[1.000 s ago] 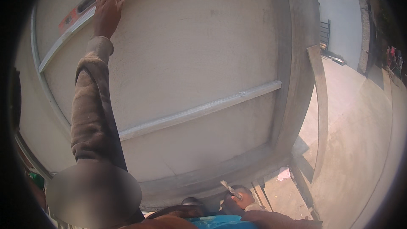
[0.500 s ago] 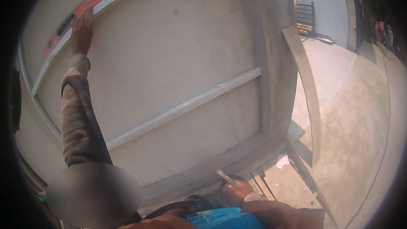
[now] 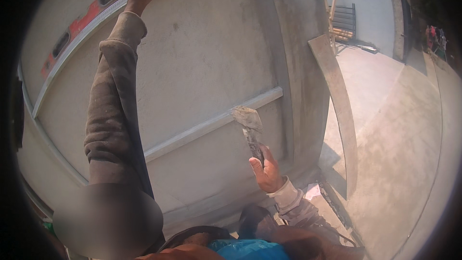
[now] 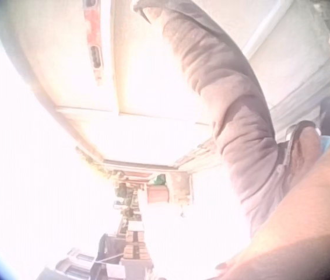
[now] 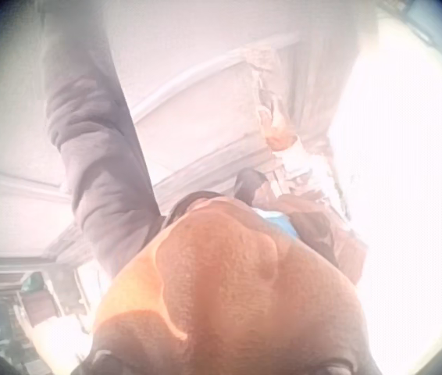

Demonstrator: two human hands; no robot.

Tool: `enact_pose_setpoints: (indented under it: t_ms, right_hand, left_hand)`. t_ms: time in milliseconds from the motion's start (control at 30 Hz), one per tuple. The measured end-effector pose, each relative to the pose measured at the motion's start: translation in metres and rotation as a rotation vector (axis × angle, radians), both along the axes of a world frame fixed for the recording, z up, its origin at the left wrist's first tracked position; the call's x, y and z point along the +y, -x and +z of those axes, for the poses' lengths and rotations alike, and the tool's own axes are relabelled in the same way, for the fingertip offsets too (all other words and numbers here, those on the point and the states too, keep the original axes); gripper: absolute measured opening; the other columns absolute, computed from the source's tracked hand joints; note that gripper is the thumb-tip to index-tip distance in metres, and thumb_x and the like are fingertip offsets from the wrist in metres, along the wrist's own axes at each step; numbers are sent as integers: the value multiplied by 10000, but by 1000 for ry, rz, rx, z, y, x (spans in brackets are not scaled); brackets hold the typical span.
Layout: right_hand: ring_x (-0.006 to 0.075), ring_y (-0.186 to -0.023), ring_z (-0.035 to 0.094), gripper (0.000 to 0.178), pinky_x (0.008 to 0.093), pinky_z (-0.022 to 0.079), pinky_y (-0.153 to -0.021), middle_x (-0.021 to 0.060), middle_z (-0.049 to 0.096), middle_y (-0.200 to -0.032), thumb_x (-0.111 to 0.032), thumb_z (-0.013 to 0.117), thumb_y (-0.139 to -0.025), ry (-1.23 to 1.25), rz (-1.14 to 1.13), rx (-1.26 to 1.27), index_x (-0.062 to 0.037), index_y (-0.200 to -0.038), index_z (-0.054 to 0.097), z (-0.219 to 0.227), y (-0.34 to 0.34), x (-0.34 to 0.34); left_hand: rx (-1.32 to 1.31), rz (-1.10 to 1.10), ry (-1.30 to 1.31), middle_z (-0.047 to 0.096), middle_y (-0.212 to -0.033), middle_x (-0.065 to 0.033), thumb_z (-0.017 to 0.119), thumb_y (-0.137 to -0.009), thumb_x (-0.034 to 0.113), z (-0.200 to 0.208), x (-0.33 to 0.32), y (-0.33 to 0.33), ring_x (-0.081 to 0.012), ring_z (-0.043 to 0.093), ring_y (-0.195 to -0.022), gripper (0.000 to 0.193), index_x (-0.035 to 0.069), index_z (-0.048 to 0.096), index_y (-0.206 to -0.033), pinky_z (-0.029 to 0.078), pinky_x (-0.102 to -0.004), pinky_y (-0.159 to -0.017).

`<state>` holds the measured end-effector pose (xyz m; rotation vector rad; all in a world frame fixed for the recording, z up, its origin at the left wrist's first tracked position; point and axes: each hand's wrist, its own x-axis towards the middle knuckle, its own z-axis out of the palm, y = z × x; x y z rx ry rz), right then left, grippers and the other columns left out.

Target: The person measures and marks a curved ceiling surface, then cuts and fits a white metal trim piece along the curve. They use a spirit level to check alignment and a hammer to secure the trim in place.

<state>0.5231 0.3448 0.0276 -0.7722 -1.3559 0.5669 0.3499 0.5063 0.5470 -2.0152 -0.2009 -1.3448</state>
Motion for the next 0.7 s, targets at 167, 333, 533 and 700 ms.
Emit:
enact_pose_setpoints:
  t_ms: [167, 333, 533, 700]
  right_hand:
    - [145, -835, 543, 573, 288, 460, -788, 82, 593, -950, -360, 487, -1052, 50, -10, 107, 84, -1406, 408, 2, -10, 14]
    - [14, -493, 319, 531, 185, 280, -435, -53, 413, -701, -369, 464, -1062, -144, 71, 157, -50, -1475, 363, 58, -18, 50]
    - [81, -543, 547, 530, 260, 397, -485, 53, 593, -684, -372, 426, -1072, -385, -254, -38, 52, -1388, 399, 216, -48, 99]
    - [142, -423, 546, 516, 272, 392, -412, 42, 555, -547, -395, 454, -1058, -633, -476, -104, 26, -1356, 433, 309, -42, 124]
  left_hand:
    - [12, 7, -131, 717, -975, -171, 637, -920, 217, 12, 44, -55, -299, 685, -907, 236, 41, 744, -1033, 512, -383, -803]
    - [3, 69, -76, 733, -936, -176, 654, -900, 228, 23, 57, -56, -319, 693, -830, 232, 52, 771, -995, 519, -401, -769]
    - [-10, 105, -141, 741, -936, -166, 660, -890, 227, 21, 72, -58, -312, 702, -838, 229, 58, 776, -993, 521, -404, -774]
    - [30, 63, -177, 743, -940, -158, 661, -883, 210, 23, 79, -58, -299, 708, -848, 211, 60, 776, -976, 526, -394, -781]
